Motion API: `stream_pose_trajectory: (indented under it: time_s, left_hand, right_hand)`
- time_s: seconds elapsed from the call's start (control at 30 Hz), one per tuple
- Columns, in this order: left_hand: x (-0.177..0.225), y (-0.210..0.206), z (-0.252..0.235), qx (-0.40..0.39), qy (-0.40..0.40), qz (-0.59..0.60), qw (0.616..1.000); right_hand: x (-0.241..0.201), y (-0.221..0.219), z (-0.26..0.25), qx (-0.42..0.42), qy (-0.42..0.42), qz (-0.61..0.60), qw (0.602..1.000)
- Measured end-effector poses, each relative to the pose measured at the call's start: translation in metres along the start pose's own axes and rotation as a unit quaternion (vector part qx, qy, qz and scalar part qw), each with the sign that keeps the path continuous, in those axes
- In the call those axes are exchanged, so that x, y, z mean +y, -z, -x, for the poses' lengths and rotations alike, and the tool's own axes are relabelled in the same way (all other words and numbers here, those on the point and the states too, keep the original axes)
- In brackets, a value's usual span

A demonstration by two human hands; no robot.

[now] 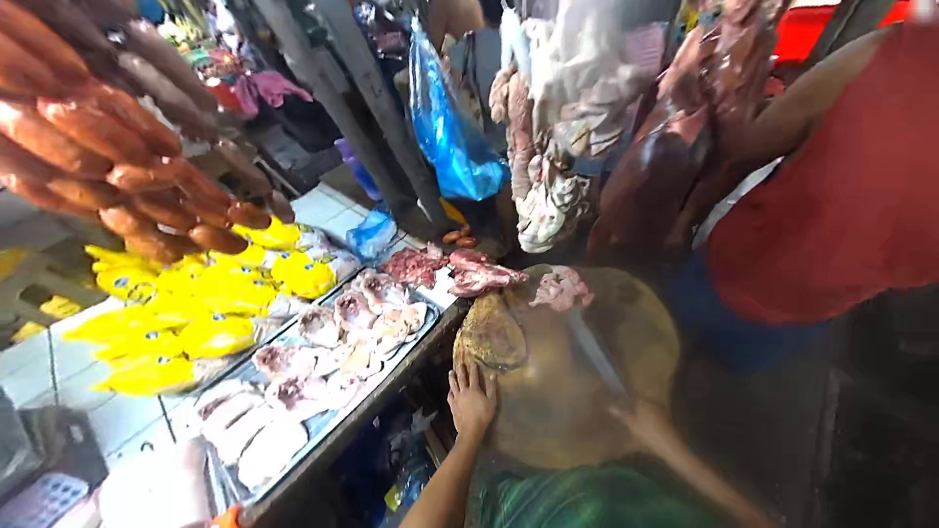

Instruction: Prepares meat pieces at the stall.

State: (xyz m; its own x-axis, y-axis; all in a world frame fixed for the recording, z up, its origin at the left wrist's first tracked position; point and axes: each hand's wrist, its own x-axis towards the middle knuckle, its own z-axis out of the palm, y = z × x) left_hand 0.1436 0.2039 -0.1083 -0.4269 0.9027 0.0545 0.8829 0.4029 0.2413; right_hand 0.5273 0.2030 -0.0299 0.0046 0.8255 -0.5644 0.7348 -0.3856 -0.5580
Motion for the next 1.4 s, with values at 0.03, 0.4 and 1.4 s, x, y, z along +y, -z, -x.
stream_pose_trajectory:
  time_s: [0.03,0.4,1.4]
  left_hand:
    - [0.0,0.001,-0.001,-0.002,0.001,0.004,1.0]
    - [0.008,0.01,-0.006,-0.039,0.013,0.028,0.999]
    - [0.009,0.003,-0.011,-0.022,0.001,0.029,0.999]
  right_hand:
    - [-0.002,0.001,0.001,-0.002,-0.002,0.003,1.0]
    - [0.0,-0.002,0.005,0.016,-0.001,-0.011,1.0]
    - [0.01,-0.004,-0.003,0.05,0.001,-0.008,0.999]
